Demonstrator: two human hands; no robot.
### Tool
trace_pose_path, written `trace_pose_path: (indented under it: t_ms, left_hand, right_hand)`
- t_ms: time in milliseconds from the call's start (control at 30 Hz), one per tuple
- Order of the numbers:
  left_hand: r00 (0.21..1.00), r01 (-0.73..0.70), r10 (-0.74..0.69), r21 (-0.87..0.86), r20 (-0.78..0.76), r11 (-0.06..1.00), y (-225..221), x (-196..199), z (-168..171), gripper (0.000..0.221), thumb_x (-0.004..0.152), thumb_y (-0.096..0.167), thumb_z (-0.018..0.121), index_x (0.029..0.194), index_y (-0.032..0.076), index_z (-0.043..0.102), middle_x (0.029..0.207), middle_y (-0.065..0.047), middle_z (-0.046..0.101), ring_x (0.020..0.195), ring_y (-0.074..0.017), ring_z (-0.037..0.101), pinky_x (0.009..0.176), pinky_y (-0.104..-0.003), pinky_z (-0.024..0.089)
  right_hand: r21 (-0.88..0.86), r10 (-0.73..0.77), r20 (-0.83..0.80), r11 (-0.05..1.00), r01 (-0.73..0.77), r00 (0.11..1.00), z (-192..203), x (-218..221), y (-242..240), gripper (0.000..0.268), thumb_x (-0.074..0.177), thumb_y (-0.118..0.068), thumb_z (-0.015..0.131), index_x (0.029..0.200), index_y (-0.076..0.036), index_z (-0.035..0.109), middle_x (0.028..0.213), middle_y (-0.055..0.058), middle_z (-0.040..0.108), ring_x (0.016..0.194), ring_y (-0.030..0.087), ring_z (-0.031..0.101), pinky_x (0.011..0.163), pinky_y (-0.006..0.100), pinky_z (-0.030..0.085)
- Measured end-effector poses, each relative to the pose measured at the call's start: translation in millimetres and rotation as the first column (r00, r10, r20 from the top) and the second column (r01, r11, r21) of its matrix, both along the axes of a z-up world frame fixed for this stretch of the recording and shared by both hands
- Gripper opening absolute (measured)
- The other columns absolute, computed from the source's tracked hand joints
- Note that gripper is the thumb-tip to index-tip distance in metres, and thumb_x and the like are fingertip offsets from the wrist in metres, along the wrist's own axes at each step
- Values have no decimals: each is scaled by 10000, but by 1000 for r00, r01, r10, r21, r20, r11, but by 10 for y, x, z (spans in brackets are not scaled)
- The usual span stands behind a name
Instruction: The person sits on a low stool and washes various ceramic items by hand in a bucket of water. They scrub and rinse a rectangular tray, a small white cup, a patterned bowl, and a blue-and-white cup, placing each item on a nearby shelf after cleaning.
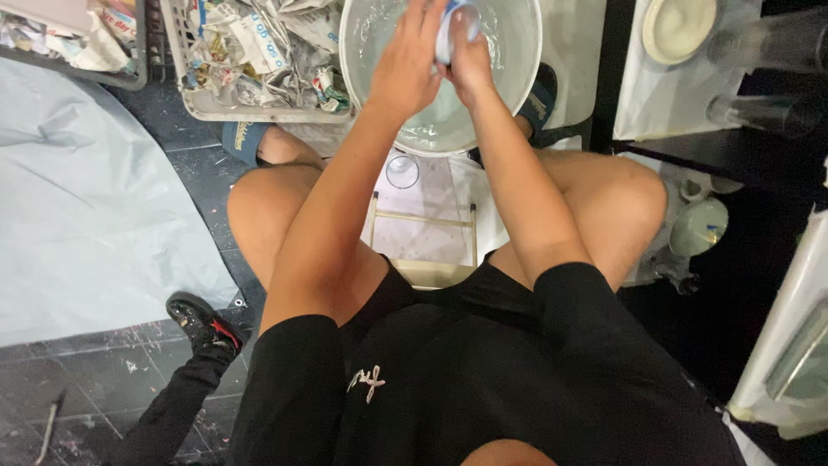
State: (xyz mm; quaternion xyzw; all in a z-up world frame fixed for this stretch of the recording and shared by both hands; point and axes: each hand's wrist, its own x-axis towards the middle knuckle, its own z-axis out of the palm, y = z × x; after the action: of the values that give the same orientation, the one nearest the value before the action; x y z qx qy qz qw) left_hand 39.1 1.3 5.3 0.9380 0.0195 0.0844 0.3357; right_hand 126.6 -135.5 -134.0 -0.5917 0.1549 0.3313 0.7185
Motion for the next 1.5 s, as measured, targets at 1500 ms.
trace_pose_path:
  t_ms: [1500]
  left_hand:
    - [965, 117, -83, 125, -250, 985, 536, -515, 145, 711, 740, 181, 854, 1376, 91, 549, 1338, -158, 563, 1287, -368, 527, 1027, -587, 400]
  right_hand:
    - [-239, 558, -262, 753, -613, 787, -86, -396, 62, 335, 877, -186, 575, 1121, 35, 637, 849, 176, 744, 651, 233, 761, 514, 298, 608]
